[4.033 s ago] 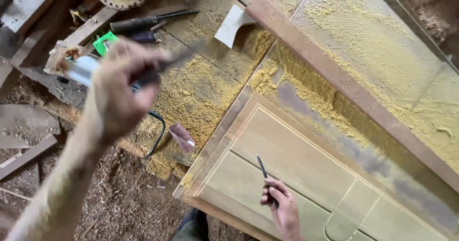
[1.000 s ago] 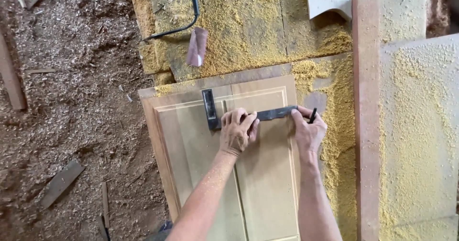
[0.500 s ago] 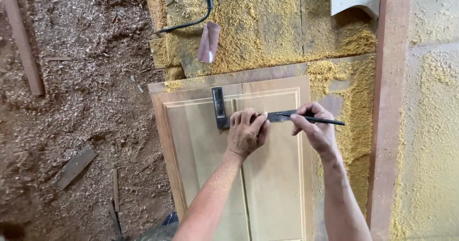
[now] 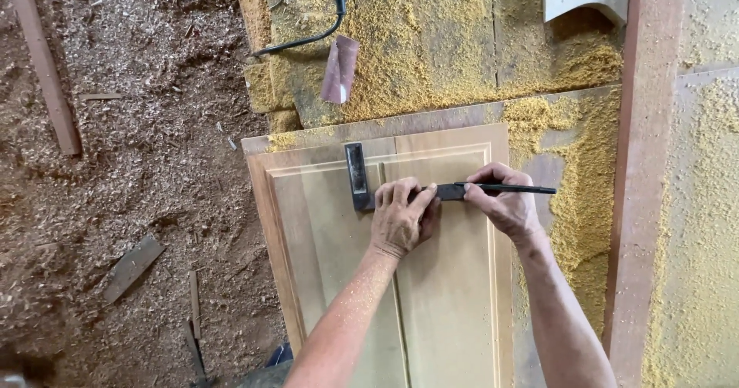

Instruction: Sanding a carved wooden panel, marking measurements with a square and pencil, and using a hammer to remove a guide rail.

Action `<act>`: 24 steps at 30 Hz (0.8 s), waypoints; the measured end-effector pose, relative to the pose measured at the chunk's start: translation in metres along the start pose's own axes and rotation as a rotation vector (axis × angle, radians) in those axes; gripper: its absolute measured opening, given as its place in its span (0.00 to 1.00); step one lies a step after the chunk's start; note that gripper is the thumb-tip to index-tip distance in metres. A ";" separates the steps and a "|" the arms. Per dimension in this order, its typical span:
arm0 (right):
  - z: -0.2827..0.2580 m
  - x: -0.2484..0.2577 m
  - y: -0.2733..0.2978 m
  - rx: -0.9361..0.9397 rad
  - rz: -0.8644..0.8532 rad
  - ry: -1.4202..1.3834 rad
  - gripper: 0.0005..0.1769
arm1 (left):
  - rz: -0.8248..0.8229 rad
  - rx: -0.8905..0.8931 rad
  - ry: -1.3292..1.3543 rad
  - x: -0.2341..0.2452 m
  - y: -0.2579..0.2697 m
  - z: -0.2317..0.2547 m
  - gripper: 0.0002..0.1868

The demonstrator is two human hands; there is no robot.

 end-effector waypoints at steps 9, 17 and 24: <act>-0.002 0.001 0.002 0.012 0.038 0.002 0.10 | -0.013 0.001 0.001 -0.002 0.001 -0.001 0.09; -0.009 0.000 0.004 0.033 0.046 -0.003 0.09 | -0.018 -0.002 -0.005 -0.002 0.001 -0.001 0.09; -0.009 0.000 0.004 0.032 0.041 0.002 0.08 | -0.023 0.002 0.002 -0.005 0.004 -0.002 0.10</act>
Point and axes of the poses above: each hand's wrist, its own y-axis away from the middle knuckle, its own x-axis out of the back of the hand, z = x × y, the point moved 6 cm from there along -y, towards the middle knuckle, and after that the axes turned 10 degrees about -x, right-handed, at the moved point
